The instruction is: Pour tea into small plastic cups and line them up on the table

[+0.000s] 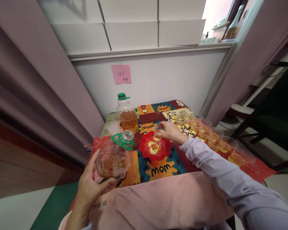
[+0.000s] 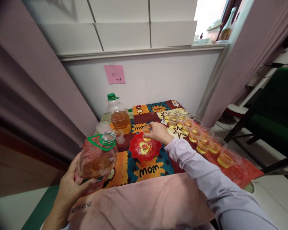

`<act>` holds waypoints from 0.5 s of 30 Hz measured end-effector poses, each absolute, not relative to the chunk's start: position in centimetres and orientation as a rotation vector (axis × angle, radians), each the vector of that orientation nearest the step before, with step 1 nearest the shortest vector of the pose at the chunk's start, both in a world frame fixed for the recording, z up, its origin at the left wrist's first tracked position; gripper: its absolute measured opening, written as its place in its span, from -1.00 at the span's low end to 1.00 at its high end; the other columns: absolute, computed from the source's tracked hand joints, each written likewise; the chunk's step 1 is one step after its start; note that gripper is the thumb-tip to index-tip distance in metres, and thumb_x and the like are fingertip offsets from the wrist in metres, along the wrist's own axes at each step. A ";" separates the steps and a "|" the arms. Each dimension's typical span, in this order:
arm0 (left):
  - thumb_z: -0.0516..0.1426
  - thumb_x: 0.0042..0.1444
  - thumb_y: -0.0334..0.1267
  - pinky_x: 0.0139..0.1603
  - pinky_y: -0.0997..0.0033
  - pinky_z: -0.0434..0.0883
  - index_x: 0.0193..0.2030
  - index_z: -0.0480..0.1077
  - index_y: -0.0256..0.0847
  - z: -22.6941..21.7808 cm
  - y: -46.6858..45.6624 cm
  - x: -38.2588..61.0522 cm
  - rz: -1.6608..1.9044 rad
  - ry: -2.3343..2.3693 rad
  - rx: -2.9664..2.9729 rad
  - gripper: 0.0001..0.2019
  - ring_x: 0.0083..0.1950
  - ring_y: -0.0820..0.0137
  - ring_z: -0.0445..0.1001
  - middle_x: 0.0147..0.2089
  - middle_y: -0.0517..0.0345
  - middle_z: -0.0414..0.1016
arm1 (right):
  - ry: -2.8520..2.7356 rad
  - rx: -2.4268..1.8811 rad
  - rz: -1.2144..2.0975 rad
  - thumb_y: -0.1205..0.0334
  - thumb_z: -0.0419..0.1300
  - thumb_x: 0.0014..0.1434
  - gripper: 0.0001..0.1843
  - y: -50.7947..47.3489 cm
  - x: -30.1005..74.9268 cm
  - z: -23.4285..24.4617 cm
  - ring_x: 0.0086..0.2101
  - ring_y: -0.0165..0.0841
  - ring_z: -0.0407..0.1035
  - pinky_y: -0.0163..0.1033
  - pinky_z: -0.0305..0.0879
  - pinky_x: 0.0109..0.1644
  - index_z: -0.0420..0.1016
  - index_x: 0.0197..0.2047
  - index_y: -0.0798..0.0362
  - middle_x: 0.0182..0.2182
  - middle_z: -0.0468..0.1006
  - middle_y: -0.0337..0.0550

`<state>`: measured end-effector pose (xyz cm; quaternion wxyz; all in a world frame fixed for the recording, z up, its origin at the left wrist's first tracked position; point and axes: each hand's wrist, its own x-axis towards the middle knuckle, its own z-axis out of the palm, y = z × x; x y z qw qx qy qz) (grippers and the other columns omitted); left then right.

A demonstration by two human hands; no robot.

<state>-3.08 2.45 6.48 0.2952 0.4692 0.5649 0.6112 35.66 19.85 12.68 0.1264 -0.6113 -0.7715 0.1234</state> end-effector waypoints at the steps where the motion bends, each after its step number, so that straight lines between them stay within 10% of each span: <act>1: 0.79 -0.58 -0.15 0.69 -0.26 0.34 0.38 0.65 0.01 6.5 2.5 -3.0 1.615 1.521 1.258 0.19 0.73 -0.34 0.32 0.52 -0.10 0.61 | -2.224 -1.774 0.356 -0.14 0.46 0.35 -0.47 20.2 36.9 13.1 -0.02 -0.08 0.73 -0.16 0.46 -0.03 0.72 0.21 0.03 0.05 0.85 0.04; 8: 0.79 -0.58 0.00 0.71 -0.29 0.29 0.37 0.64 -0.01 6.5 2.7 -3.0 1.561 1.644 1.350 0.20 0.70 -0.37 0.36 0.47 -0.15 0.63 | -2.127 -1.911 0.125 -0.20 0.45 0.26 -0.40 22.9 46.9 12.5 0.08 0.09 0.64 0.07 0.48 0.18 0.74 0.16 0.07 0.09 0.78 0.20; 15: 0.79 -0.59 -0.12 0.64 -0.25 0.41 0.32 0.66 -0.01 6.6 2.8 -2.9 1.585 1.604 1.325 0.14 0.68 -0.37 0.38 0.41 -0.15 0.67 | -2.153 -2.010 0.016 -0.16 0.50 0.18 -0.40 24.4 51.7 7.9 0.48 0.36 0.27 0.66 -0.01 0.56 0.77 0.15 0.06 0.51 0.46 0.37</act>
